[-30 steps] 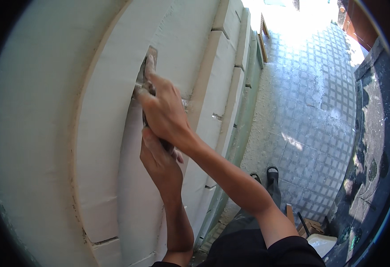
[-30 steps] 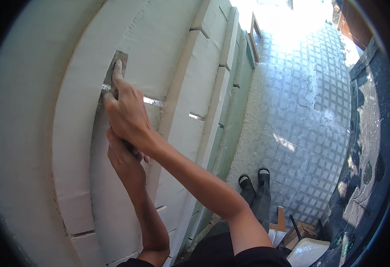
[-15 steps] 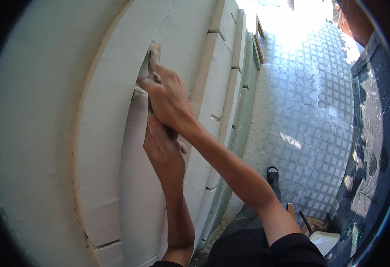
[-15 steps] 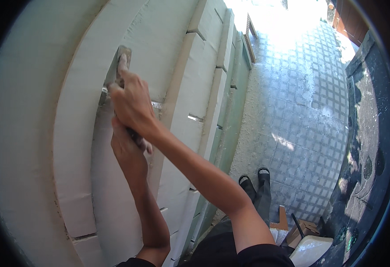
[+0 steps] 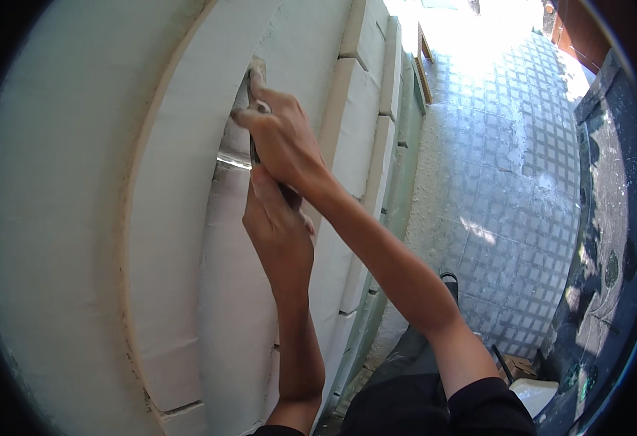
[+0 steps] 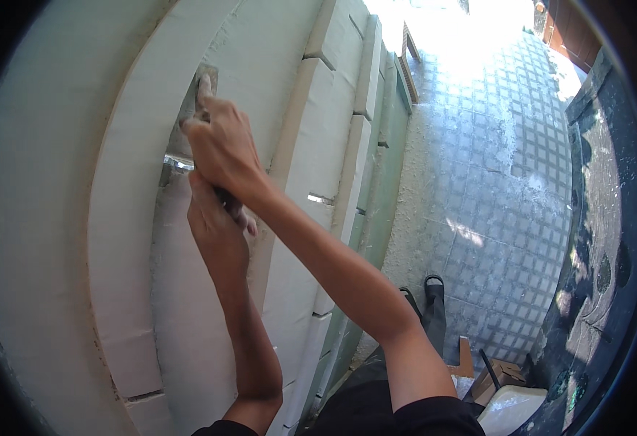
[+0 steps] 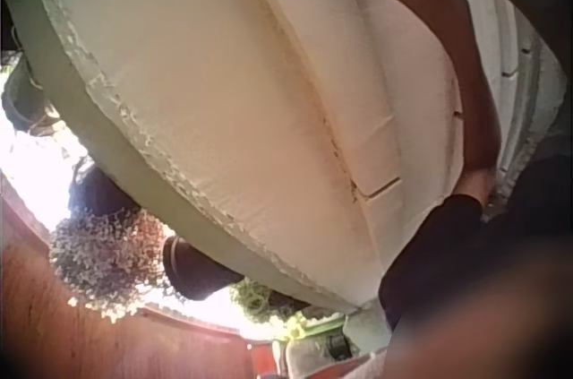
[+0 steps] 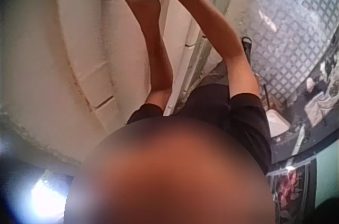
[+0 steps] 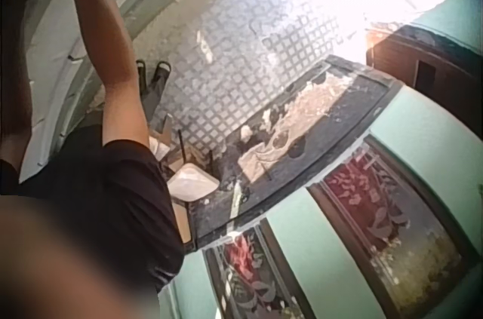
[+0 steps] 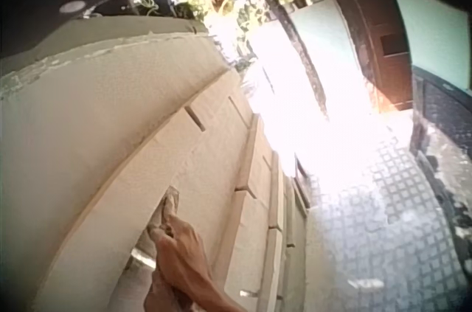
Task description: Using a putty knife to apply or scrape material in wall gaps.
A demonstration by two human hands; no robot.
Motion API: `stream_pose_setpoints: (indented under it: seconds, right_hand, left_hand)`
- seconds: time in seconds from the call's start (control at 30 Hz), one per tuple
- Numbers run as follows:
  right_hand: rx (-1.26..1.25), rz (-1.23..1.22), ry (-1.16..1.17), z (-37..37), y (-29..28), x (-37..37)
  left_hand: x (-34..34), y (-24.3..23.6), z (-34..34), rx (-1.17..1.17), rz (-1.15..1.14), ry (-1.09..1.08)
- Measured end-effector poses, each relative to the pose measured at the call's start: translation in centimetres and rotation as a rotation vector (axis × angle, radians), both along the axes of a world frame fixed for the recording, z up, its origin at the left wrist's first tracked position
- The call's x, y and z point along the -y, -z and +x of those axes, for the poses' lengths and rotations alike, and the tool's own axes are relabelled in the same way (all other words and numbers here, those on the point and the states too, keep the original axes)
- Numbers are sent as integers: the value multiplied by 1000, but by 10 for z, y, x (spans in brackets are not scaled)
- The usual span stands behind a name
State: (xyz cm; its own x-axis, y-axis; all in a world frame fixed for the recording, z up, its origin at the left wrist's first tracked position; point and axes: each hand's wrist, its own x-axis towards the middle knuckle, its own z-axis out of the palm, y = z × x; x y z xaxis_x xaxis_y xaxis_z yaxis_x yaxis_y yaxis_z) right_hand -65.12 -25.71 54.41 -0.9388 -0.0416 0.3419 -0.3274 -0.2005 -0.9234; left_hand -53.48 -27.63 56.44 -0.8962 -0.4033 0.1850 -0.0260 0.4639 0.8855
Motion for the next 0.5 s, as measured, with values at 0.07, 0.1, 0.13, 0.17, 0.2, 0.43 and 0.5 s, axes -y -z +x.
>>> stream_pose_setpoints:
  seconds: [0.07, 0.1, 0.13, 0.17, 0.2, 0.43, 0.5]
  right_hand:
    - [-32, 6, 48, -18, -9, -4]
    - [81, -67, 7, -24, -18, -10]
    - [194, -139, -35, -27, -24, -12]
    - [194, -142, -40, -28, -22, -7]
    - [103, -54, 40, -29, -16, -6]
    - [168, -244, -48, 11, -15, -7]
    - [18, -103, 64, -18, 0, 0]
  left_hand:
    - [2, -5, -26, -4, -25, 14]
    - [4, -6, -36, -5, -49, 23]
    - [1, -12, -40, -5, -31, 14]
    - [4, -12, -39, -6, -34, 9]
    - [3, -8, -41, -6, -51, 14]
    - [-1, 3, -3, -3, 18, -89]
    - [0, -2, -21, 2, -28, -21]
